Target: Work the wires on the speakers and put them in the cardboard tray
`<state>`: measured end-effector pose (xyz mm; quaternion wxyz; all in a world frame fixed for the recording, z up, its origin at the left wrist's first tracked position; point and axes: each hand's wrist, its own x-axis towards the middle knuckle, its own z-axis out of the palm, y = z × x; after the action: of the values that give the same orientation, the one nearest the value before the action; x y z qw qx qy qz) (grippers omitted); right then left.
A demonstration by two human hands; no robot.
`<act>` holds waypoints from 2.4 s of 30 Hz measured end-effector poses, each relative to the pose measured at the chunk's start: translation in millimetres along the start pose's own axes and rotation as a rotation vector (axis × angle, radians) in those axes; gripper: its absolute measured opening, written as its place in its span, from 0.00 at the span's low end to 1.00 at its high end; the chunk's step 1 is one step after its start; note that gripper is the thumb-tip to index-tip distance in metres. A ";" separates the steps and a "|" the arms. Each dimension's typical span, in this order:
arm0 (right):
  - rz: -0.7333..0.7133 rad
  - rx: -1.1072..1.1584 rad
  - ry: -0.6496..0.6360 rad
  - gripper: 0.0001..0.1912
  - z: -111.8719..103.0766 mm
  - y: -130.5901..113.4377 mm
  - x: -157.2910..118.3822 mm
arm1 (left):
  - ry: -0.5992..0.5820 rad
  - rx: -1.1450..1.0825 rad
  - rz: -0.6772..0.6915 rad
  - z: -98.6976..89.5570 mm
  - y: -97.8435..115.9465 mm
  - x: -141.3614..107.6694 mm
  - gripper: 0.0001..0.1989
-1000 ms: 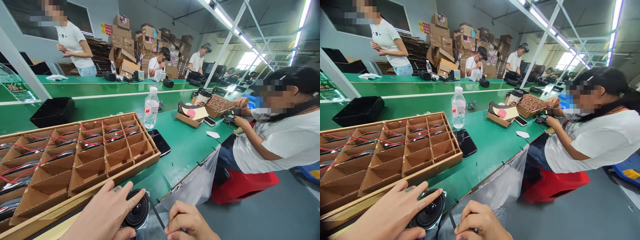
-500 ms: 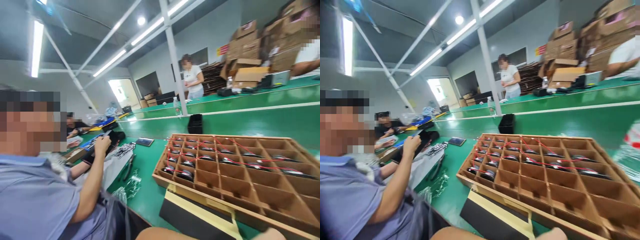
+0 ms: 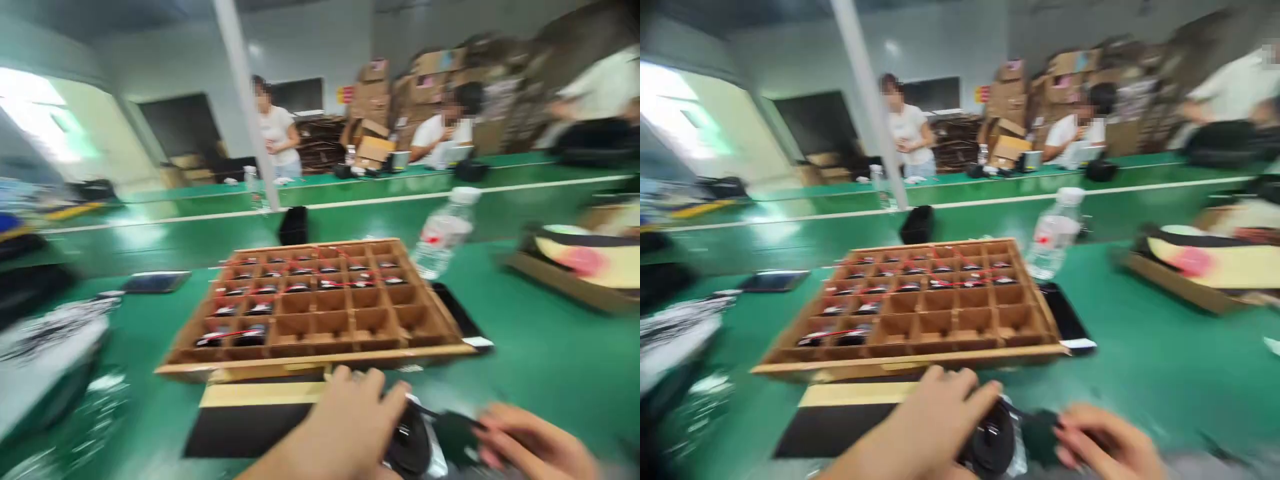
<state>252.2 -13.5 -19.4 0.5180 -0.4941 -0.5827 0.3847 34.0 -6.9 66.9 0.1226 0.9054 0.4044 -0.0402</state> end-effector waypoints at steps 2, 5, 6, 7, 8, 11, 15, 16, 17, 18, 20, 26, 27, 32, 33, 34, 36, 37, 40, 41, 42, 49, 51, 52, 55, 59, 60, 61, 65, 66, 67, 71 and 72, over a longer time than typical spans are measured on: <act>-0.016 0.099 -0.088 0.21 -19.9 -10.4 0.4 | -0.093 -0.179 -0.009 -10.2 -5.5 5.4 0.41; -0.039 0.256 -0.123 0.12 -29.0 -19.1 8.2 | -0.191 -0.303 0.033 -22.7 -25.9 11.4 0.38; -0.040 0.276 -0.116 0.10 -28.6 -20.4 10.3 | -0.227 -0.317 0.041 -25.2 -30.3 13.0 0.38; -0.040 0.294 -0.105 0.09 -27.5 -21.4 11.6 | -0.244 -0.325 0.048 -26.9 -32.6 14.1 0.37; -0.038 0.309 -0.099 0.07 -26.2 -22.2 11.9 | -0.261 -0.335 0.059 -27.9 -33.0 15.0 0.36; -0.067 0.342 -0.098 0.03 -24.1 -24.5 10.3 | -0.264 -0.338 0.088 -27.0 -28.0 18.5 0.35; -0.161 0.291 -0.089 0.04 -22.8 -27.5 12.9 | -0.254 -0.156 0.037 -12.4 -19.3 22.8 0.38; -0.177 0.272 -0.085 0.05 -21.7 -28.1 14.8 | -0.219 -0.101 0.017 -6.0 -18.3 22.3 0.38; -0.186 0.259 -0.083 0.05 -20.4 -28.6 17.1 | -0.164 -0.056 0.005 1.1 -18.3 21.1 0.38; -0.189 0.253 -0.083 0.06 -19.0 -28.8 19.5 | -0.101 -0.026 0.006 8.3 -19.3 19.5 0.38; -0.180 0.246 -0.087 0.08 -17.2 -28.8 23.9 | 0.006 -0.012 0.044 20.8 -24.0 15.7 0.40; -0.074 0.285 -0.142 0.07 -26.5 -21.9 20.4 | -0.001 -0.079 0.129 27.0 -38.2 12.0 0.42; -0.046 0.315 -0.150 0.06 -29.1 -19.8 17.1 | 0.002 -0.078 0.133 26.3 -38.7 12.5 0.41; 0.056 0.344 -0.149 0.09 -35.7 -11.5 0.0 | 0.045 -0.078 0.178 29.6 -39.3 15.8 0.41; 0.064 0.335 -0.147 0.09 -35.7 -10.8 -2.4 | 0.050 -0.074 0.178 30.6 -39.3 16.1 0.41; 0.067 0.328 -0.147 0.10 -35.3 -10.2 -4.3 | 0.049 -0.071 0.175 31.2 -39.2 16.1 0.40; 0.065 0.317 -0.147 0.10 -34.3 -9.6 -6.9 | 0.039 -0.061 0.166 31.0 -38.0 15.5 0.39; 0.060 0.315 -0.147 0.09 -33.9 -9.5 -7.8 | 0.030 -0.056 0.158 30.2 -36.9 15.1 0.39; 0.010 0.251 -0.130 0.09 -33.7 -10.0 -9.9 | 0.018 -0.023 0.121 25.9 -31.6 14.4 0.39; -0.018 0.205 -0.116 0.10 -33.9 -10.3 -10.6 | 0.016 -0.011 0.118 24.3 -29.7 14.6 0.39; -0.043 0.155 -0.105 0.11 -34.2 -10.7 -11.4 | 0.015 -0.002 0.117 22.9 -28.0 14.9 0.39; -0.118 0.008 -0.091 0.14 -32.5 -10.8 -21.9 | -0.004 0.030 0.145 18.1 -23.3 19.6 0.39; -0.119 -0.002 -0.091 0.13 -30.9 -12.1 -25.5 | -0.008 0.043 0.154 14.8 -21.1 21.0 0.40; -0.118 -0.006 -0.092 0.13 -30.0 -13.2 -27.2 | -0.009 0.052 0.151 12.3 -19.7 21.6 0.40; -0.119 -0.032 -0.105 0.13 -27.2 -17.4 -31.8 | -0.060 0.082 0.137 3.3 -15.4 23.0 0.39; -0.144 -0.098 -0.115 0.13 -22.7 -22.0 -37.3 | -0.137 0.107 0.145 -8.1 -10.0 26.1 0.38; -0.157 -0.113 -0.117 0.13 -21.6 -22.7 -38.5 | -0.139 0.125 0.150 -10.5 -8.2 27.4 0.38; -0.171 -0.126 -0.118 0.13 -20.4 -23.2 -39.7 | -0.151 0.147 0.157 -12.9 -6.2 28.8 0.39; -0.212 -0.164 -0.117 0.15 -16.4 -24.7 -42.6 | -0.219 0.233 0.188 -21.3 1.8 33.1 0.39; -0.220 -0.172 -0.117 0.14 -15.6 -25.2 -42.9 | -0.231 0.244 0.196 -23.1 3.4 33.2 0.39; -0.230 -0.178 -0.119 0.14 -14.7 -25.8 -43.1 | -0.235 0.253 0.204 -24.9 4.7 33.1 0.39; -0.280 -0.191 -0.126 0.12 -11.4 -29.6 -43.9 | -0.260 0.284 0.218 -30.1 7.9 31.8 0.37; -0.291 -0.197 -0.125 0.11 -10.6 -30.6 -44.2 | -0.265 0.289 0.224 -30.4 8.0 31.9 0.36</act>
<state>256.1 -63.9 1.8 0.4801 -0.4281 -0.7140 0.2766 60.5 18.7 92.3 0.0472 0.9397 0.2716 -0.2026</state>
